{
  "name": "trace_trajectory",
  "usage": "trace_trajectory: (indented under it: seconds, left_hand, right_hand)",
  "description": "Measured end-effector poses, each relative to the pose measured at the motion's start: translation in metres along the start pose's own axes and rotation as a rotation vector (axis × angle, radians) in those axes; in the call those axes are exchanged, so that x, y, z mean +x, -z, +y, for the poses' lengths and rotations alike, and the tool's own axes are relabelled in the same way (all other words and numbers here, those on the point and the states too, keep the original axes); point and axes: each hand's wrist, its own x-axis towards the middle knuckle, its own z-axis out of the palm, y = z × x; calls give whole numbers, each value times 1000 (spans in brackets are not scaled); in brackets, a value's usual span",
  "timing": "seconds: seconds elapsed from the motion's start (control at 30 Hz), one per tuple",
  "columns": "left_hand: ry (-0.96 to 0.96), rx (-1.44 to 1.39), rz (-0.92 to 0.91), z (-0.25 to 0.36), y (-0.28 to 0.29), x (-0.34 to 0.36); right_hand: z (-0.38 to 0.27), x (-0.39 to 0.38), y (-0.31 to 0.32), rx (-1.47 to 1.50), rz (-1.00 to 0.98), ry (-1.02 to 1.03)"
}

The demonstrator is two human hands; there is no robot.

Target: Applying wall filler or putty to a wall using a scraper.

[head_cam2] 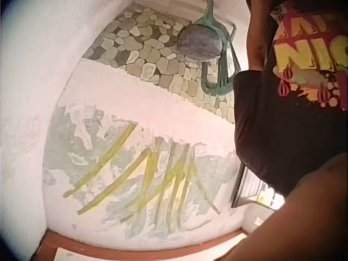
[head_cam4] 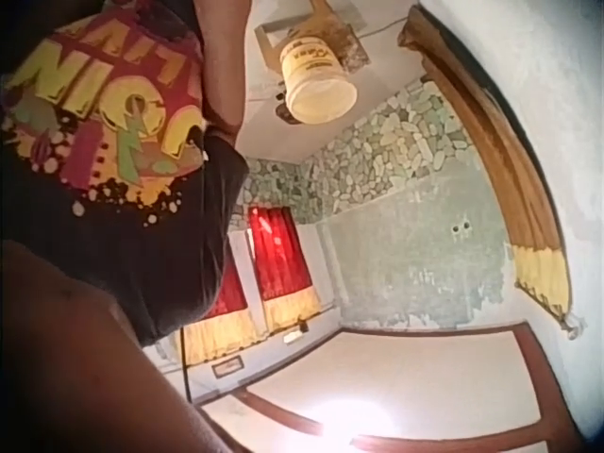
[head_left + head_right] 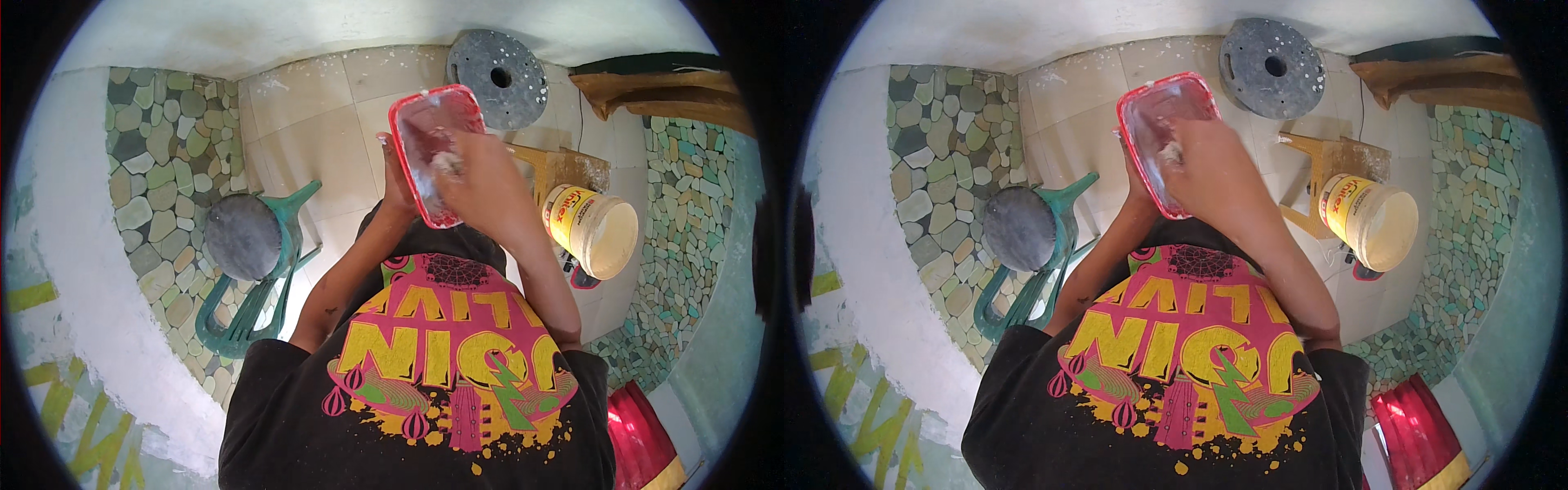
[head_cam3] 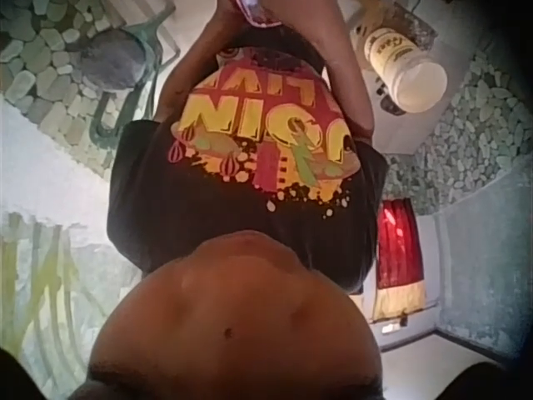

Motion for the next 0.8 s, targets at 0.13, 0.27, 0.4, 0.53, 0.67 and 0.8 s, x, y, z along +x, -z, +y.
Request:
trace_trajectory:
  seconds: [0.13, 0.27, 0.4, 0.53, 0.67, 0.8]
  left_hand:
    - [33, 33, -80, 5, -4, 0]
    - [25, 10, -89, 8, -12, 0]
    - [14, 61, -74, 8, -11, -1]
    - [65, -127, -20, 2, -6, -1]
    - [50, -51, -112, 2, 2, 1]
    - [43, -40, -146, 6, -6, 1]
  right_hand:
    - [7, 5, -15, -68, -36, 38]
    - [-13, 1, -9, -125, -21, -34]
    - [-12, -2, -9, -123, 4, -19]
    - [-14, -6, -6, -124, 83, 33]
    - [-9, 1, -7, -141, -112, -98]
    - [1, -4, -10, -256, 83, 34]
